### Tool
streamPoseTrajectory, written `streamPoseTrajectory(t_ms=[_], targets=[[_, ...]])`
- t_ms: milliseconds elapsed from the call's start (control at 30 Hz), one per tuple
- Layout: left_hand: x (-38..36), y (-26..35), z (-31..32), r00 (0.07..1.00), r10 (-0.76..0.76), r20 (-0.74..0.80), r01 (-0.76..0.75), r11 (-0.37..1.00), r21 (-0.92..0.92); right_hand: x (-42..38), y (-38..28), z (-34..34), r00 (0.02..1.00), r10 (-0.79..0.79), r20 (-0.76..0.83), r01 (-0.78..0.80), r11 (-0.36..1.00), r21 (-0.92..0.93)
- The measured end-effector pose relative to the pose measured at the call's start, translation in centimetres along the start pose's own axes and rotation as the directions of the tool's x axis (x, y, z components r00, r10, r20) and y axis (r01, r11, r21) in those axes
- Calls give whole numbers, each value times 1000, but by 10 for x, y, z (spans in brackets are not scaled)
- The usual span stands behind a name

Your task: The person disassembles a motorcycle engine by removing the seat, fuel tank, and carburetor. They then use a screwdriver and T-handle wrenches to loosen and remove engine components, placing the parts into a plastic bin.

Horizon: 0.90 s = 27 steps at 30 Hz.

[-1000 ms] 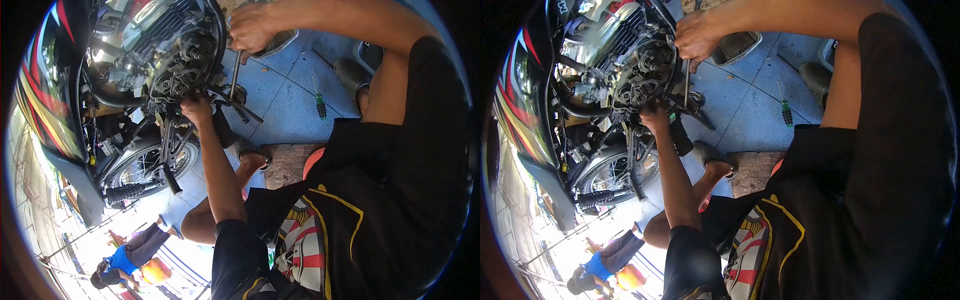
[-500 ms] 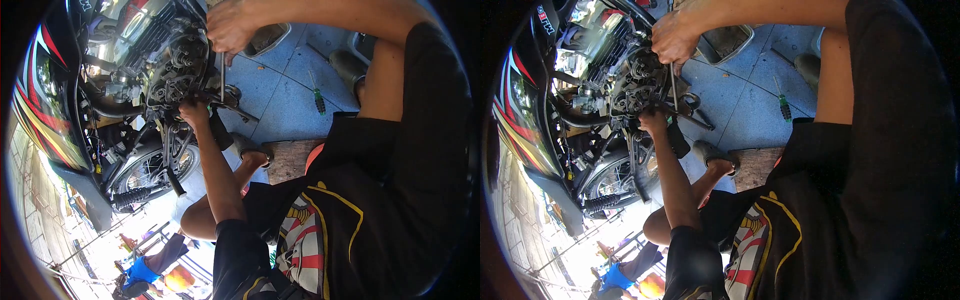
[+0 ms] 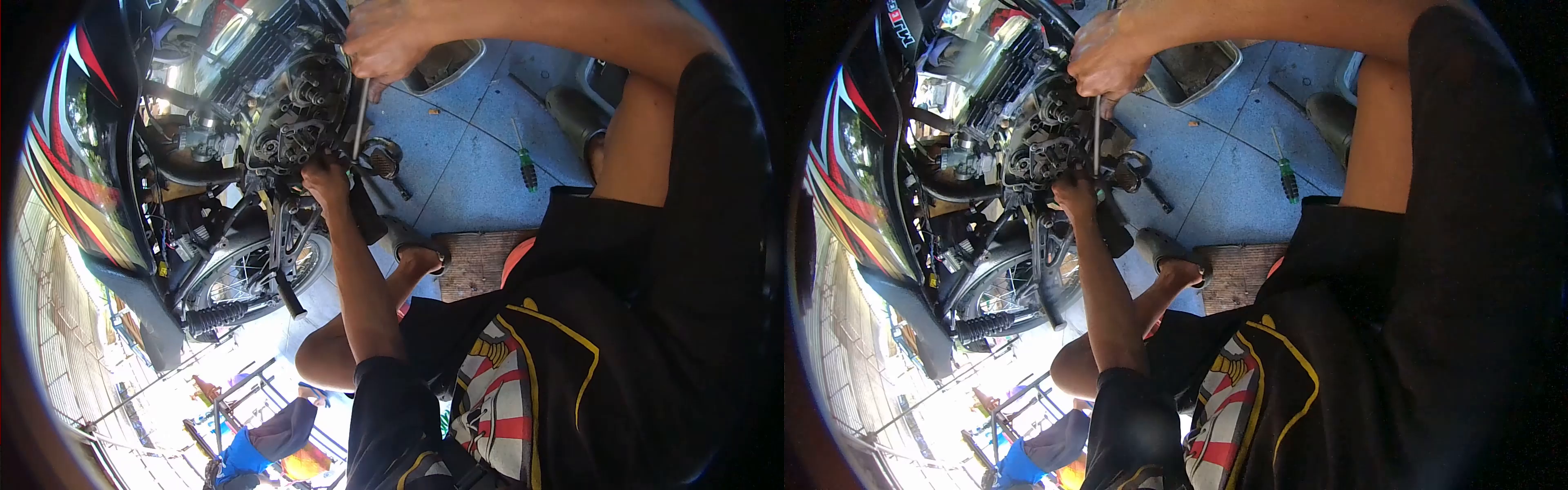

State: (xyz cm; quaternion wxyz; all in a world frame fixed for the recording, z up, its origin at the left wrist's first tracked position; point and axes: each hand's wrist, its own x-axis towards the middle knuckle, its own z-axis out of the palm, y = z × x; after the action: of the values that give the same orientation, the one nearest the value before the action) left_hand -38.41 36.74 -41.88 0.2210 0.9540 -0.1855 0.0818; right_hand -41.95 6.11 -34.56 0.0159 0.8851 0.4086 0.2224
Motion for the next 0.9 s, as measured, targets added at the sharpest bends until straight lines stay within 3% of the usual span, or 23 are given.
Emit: streamPoseTrajectory(t_ms=[33, 100, 233, 300, 333, 400, 433, 467, 500, 533, 600, 667, 700, 733, 800, 900], targets=[[2, -7, 4, 1000, -2, -4, 2, 1000, -2, -2, -3, -5, 1000, -5, 1, 5, 1000, -3], [5, -18, 11, 998, 34, -47, -37, 997, -64, -6, -12, -16, 988, 28, 150, -16, 997, -81], [7, -22, 10, 997, 74, -17, -74, 997, -17, 4, -16, -20, 973, 33, 228, 1, 989, -149], [8, -30, 14, 997, 63, -44, -63, 998, 9, 4, -20, -25, 961, 174, 215, -162, 984, -71], [8, -34, 17, 997, 60, -46, -60, 998, 9, 1, -13, -11, 961, 171, 216, -159, 985, -71], [9, -40, 21, 992, 97, -80, -97, 995, -6, -7, 10, 36, 977, 112, -184, -74, 976, 203], [9, -38, 20, 992, 97, -84, -97, 995, -6, -6, 17, 57, 977, 109, -185, -71, 977, 200], [8, -34, 19, 994, 73, -79, -77, 996, -37, -4, 22, 78, 920, 117, -373, 122, 821, 557], [7, -29, 17, 996, 52, -70, -56, 996, -66, -1, 19, 75, 827, 203, -524, 359, 526, 771], [6, -25, 14, 996, 53, -71, -58, 996, -65, -1, 19, 71, 826, 204, -525, 360, 526, 770], [5, -18, 10, 999, 0, -41, -2, 999, -38, -2, 16, 43, 934, 107, -340, 110, 821, 560], [4, -17, 9, 1000, -24, -13, 25, 1000, 15, 0, 4, 0, 988, 105, -110, -81, 976, 201], [5, -17, 9, 999, -50, 11, 49, 997, 63, 2, -1, -15, 991, 137, 5, -137, 991, -11], [6, -20, 10, 999, -51, 7, 51, 997, 61, 3, -4, -23, 991, 133, 5, -133, 991, -13], [7, -26, 14, 1000, -13, -15, 13, 1000, -26, 2, -7, -32, 963, 119, 242, -99, 991, -91], [11, -39, 22, 1000, -15, -18, 14, 998, -55, 1, -8, -26, 980, 66, 186, -46, 993, -110]])
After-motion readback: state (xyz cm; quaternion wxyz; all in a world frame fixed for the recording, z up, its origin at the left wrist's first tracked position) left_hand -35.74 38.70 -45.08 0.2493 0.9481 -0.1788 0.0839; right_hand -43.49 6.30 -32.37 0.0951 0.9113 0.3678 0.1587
